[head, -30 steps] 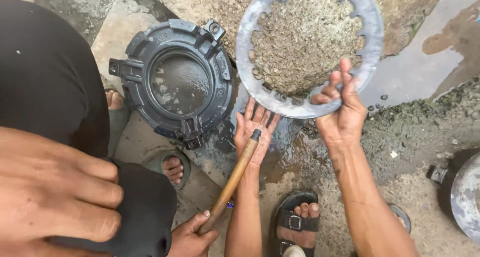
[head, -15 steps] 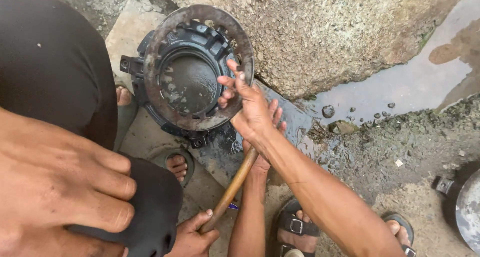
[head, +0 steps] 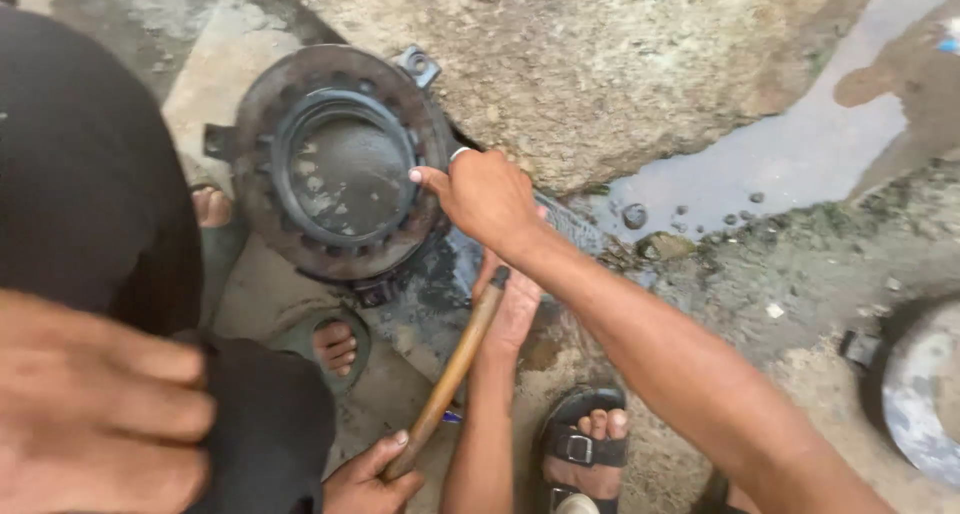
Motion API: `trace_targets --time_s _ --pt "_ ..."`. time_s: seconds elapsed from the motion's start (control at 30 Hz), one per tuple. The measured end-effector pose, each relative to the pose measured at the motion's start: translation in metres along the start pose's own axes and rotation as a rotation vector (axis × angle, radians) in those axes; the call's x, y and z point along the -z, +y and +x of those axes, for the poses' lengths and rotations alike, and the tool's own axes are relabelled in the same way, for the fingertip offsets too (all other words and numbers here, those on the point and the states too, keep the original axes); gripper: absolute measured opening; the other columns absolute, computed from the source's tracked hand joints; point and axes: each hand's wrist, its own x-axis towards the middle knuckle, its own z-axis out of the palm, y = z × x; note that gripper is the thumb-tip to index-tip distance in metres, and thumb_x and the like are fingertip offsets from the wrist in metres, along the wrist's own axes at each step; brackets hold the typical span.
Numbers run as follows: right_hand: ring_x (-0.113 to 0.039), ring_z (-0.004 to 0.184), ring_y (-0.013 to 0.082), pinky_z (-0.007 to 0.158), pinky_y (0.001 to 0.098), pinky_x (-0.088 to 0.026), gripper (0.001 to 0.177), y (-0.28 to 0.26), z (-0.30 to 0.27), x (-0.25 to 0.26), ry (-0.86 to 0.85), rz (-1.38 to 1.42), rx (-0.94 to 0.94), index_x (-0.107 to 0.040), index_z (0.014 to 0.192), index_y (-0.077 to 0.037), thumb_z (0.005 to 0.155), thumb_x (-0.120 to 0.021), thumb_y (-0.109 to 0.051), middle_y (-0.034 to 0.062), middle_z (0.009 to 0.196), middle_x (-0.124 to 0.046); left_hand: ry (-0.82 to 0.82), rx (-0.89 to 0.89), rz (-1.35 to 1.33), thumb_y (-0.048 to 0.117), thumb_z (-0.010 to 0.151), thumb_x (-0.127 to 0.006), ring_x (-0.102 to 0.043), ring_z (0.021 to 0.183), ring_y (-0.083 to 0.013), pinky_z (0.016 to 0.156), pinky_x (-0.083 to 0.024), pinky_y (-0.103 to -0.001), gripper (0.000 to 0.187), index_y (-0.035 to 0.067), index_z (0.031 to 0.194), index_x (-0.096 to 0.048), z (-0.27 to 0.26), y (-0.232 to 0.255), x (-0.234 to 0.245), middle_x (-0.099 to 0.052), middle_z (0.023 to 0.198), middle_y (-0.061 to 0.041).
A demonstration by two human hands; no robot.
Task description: Cleaning and inspecting vehicle clutch plates and housing on a concrete floor.
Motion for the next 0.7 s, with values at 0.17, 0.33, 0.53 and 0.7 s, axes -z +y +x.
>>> trace_targets --time_s 0.17,0.33,0.53,0.7 --pt "-0.068 0.072 0.0404 0.071 0.0534 -0.053 0.058 0.136 -0.033 0.112 -0.263 -0.306 0.214 -0.068 0.082 -0.001 0.097 -0.06 -0.056 0.0222 0.071 -0.067 -0.005 0.005 0.297 0.039 0.112 -0.04 -0.047 0.144 -0.0293 0.114 -0.041 -0.047 0.055 0.007 0.157 -0.04 -0.006 -0.008 -0.005 -0.046 0.161 -0.015" --pt "-0.075 0.076 0.029 0.077 0.0472 -0.058 0.048 0.34 -0.12 0.217 -0.384 -0.423 0.029 -0.068 0.109 -0.01 0.095 -0.052 -0.053 0.0156 0.086 -0.073 0.053 0.068 0.454 0.037 0.109 -0.044 -0.054 0.138 -0.0281 0.11 -0.047 -0.042 0.059 0.004 0.158 -0.038 -0.013 -0.003 -0.012 -0.046 0.16 -0.019" --pt "-0.073 0.097 0.0434 0.082 0.0553 -0.06 0.08 0.503 -0.244 0.199 0.153 -0.23 -1.063 -0.061 0.121 0.001 0.092 -0.054 -0.073 0.0293 0.109 -0.073 0.145 0.106 0.609 0.023 0.105 -0.05 -0.058 0.13 -0.0258 0.103 -0.049 -0.039 0.055 0.002 0.155 -0.042 -0.017 -0.032 0.01 -0.057 0.15 -0.021" --pt "-0.066 0.108 0.0499 0.095 0.0517 -0.051 0.11 0.535 -0.271 0.106 0.444 -0.162 -1.089 -0.057 0.124 0.017 0.077 -0.073 -0.081 0.0388 0.113 -0.067 0.365 0.202 0.727 0.033 0.108 -0.046 -0.064 0.116 -0.0201 0.095 -0.052 -0.036 0.047 0.006 0.146 -0.051 -0.039 -0.052 0.01 -0.064 0.138 -0.015"
